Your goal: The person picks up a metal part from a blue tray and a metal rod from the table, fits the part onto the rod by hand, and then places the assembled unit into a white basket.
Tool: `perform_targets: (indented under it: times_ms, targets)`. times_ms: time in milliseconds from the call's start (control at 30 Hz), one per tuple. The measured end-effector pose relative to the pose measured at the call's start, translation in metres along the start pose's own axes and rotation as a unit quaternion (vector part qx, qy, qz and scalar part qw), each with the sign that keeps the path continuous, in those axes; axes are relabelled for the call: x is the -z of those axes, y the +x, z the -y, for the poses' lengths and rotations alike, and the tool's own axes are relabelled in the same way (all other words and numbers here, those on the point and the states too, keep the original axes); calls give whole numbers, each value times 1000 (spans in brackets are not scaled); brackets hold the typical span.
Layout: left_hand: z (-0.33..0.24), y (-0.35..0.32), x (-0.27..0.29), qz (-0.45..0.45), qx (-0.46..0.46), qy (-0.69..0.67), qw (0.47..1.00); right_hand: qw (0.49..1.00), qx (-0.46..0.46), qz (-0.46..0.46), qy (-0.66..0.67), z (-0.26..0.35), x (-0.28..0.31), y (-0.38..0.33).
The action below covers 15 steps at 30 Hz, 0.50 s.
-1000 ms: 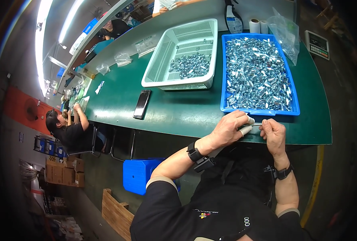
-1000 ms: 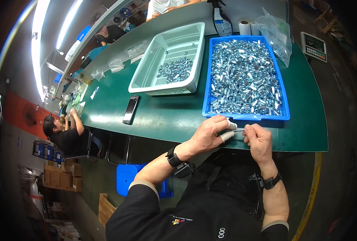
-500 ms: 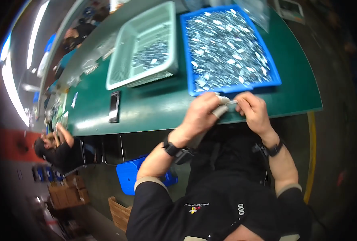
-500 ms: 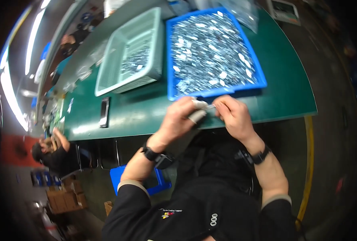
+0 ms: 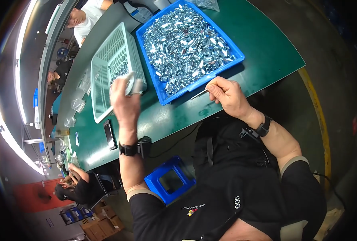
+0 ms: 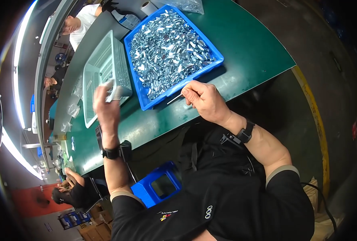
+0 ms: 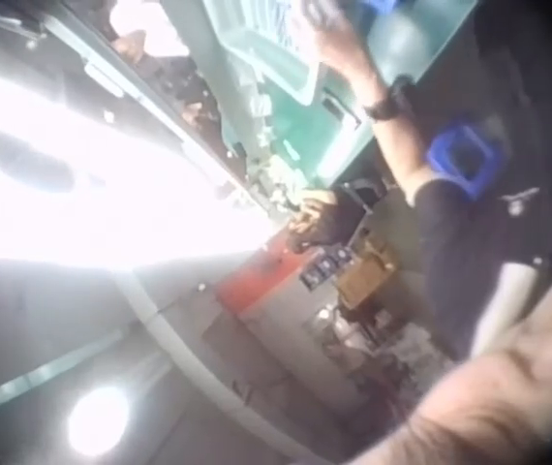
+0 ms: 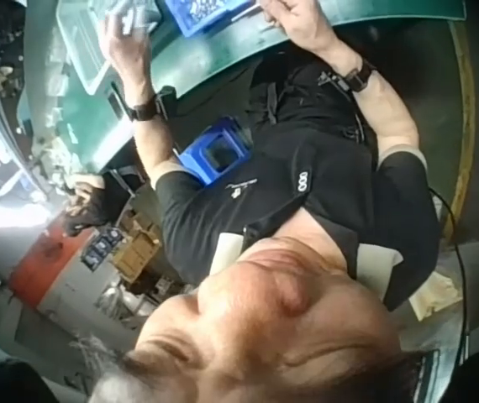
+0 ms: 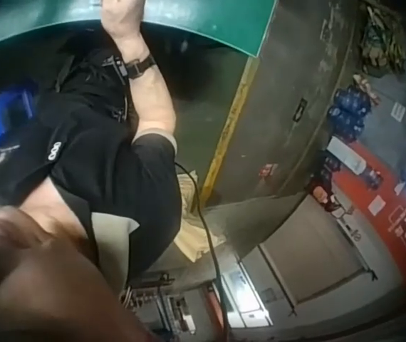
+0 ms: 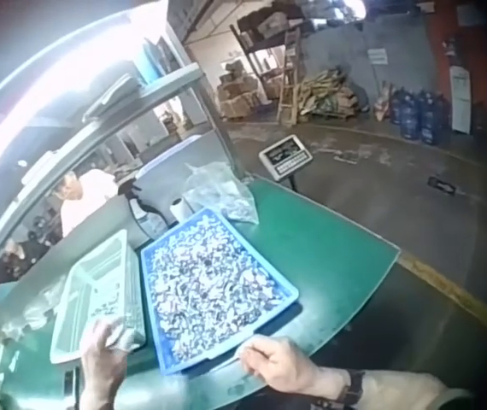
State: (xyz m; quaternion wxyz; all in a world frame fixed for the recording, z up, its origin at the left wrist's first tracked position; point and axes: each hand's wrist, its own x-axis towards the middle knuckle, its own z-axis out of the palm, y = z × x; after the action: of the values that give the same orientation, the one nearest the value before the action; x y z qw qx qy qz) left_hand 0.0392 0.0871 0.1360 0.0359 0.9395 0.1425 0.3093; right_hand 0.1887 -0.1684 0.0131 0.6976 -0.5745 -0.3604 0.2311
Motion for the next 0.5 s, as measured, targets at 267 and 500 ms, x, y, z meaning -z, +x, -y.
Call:
perform_targets:
  times_ms: [267,500]
  targets:
    - [-35,3,-66,271,30,-69,960,1000,12,-5,8,-1,-2,2]
    - [-44,-5,-62,197,182,-270,925,999,24,-16,16,-4,-1,1]
